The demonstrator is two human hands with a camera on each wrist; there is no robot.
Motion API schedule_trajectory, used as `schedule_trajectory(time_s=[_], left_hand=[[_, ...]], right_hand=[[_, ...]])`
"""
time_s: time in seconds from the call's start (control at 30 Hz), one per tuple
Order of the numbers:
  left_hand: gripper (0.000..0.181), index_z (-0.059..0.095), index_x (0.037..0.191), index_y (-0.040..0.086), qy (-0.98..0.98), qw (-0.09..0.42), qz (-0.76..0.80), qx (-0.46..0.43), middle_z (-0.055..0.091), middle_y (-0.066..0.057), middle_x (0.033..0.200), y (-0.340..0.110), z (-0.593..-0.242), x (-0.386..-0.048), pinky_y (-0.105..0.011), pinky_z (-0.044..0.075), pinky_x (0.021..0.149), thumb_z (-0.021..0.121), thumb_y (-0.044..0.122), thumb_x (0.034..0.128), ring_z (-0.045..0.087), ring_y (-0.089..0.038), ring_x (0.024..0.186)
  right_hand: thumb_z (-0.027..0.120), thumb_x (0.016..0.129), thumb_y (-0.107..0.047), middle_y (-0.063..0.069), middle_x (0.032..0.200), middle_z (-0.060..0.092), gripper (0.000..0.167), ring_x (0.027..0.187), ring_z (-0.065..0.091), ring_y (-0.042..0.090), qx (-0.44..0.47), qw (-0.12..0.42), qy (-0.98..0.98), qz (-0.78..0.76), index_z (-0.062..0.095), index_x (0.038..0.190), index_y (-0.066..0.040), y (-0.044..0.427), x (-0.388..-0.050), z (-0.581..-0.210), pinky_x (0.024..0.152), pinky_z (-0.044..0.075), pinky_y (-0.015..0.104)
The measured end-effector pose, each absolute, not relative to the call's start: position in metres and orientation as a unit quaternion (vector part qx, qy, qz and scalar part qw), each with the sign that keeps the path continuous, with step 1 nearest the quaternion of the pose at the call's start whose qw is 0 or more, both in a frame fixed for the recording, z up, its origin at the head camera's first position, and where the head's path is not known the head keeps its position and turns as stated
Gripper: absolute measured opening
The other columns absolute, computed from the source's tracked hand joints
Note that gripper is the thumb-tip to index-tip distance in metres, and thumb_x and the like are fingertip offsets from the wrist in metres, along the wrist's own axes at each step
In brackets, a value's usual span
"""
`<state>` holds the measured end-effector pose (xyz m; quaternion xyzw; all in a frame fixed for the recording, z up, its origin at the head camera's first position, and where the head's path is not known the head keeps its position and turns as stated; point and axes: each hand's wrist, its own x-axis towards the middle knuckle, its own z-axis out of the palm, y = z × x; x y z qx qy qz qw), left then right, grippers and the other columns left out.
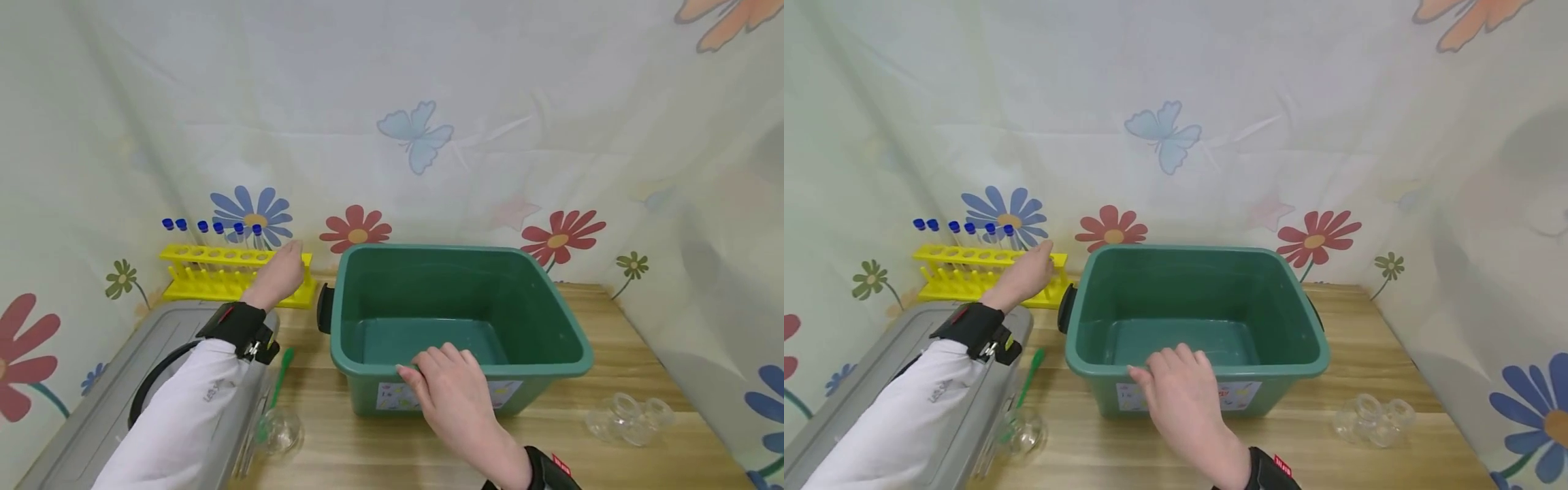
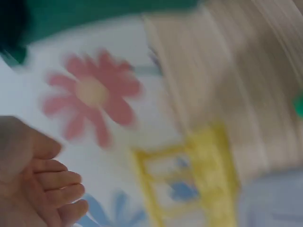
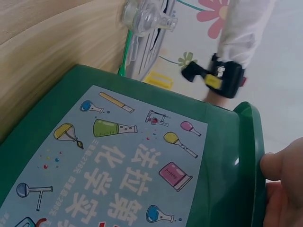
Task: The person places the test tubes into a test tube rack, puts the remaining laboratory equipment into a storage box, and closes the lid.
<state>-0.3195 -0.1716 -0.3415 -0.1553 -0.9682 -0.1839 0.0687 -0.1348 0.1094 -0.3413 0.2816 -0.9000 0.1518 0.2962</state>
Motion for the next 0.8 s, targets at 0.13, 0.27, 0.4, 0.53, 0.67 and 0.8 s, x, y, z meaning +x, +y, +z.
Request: schedule_trajectory(time_s=[0.13,0.27,0.4,0.53,0.67,0.8], left_hand=[[0.036,0.047,0.116,-0.010,-0.937,0.080,-0.308,-0.145,0.054,-0.024,0.095,-0.138,-0.318,-0.292,-0.041,0.046,0.073,0.037,0.019,0.0982,0.054,-0.035,0.083],[0.040,0.043,0.119,-0.006,-0.913,0.041,-0.380,-0.144,0.055,-0.022,0.100,-0.112,-0.311,-0.266,-0.040,0.049,0.073,0.042,0.027,0.0967,0.058,-0.032,0.086],[0.035,0.041,0.120,-0.005,-0.910,0.045,-0.388,-0.139,0.055,-0.018,0.102,-0.099,-0.317,-0.256,-0.039,0.050,0.069,0.047,0.018,0.0947,0.061,-0.028,0.085],[0.033,0.037,0.120,-0.007,-0.913,0.034,-0.391,-0.108,0.053,-0.020,0.104,-0.096,-0.321,-0.253,-0.039,0.051,0.066,0.045,0.010,0.0933,0.061,-0.028,0.084],[0.034,0.033,0.121,-0.008,-0.921,0.007,-0.377,-0.097,0.052,-0.020,0.097,-0.097,-0.320,-0.252,-0.037,0.051,0.064,0.043,0.006,0.0919,0.061,-0.028,0.080],[0.035,0.031,0.122,-0.009,-0.930,-0.001,-0.354,-0.099,0.052,-0.017,0.087,-0.100,-0.318,-0.249,-0.037,0.051,0.066,0.042,0.004,0.0915,0.061,-0.027,0.077]], right_hand=[[0.058,0.088,-0.030,-0.009,0.064,0.044,0.023,0.057,0.033,0.009,0.296,0.310,-0.891,0.152,0.055,0.070,-0.016,0.109,-0.136,-0.343,0.053,0.023,0.021],[0.054,0.090,-0.032,-0.007,0.065,0.047,0.026,0.057,0.034,0.009,0.300,0.312,-0.889,0.149,0.056,0.071,-0.015,0.108,-0.134,-0.343,0.052,0.023,0.021],[0.057,0.088,-0.033,-0.009,0.063,0.047,0.026,0.056,0.033,0.008,0.298,0.317,-0.887,0.156,0.056,0.069,-0.015,0.106,-0.133,-0.343,0.051,0.023,0.019],[0.060,0.086,-0.032,-0.010,0.062,0.047,0.025,0.055,0.032,0.007,0.297,0.319,-0.885,0.164,0.056,0.068,-0.015,0.105,-0.131,-0.343,0.050,0.023,0.018],[0.059,0.087,-0.034,-0.010,0.061,0.046,0.027,0.054,0.031,0.007,0.301,0.330,-0.880,0.164,0.057,0.068,-0.014,0.103,-0.129,-0.343,0.050,0.023,0.018],[0.053,0.089,-0.038,-0.009,0.059,0.044,0.033,0.053,0.031,0.008,0.314,0.360,-0.863,0.168,0.056,0.067,-0.013,0.098,-0.127,-0.345,0.048,0.023,0.017]])
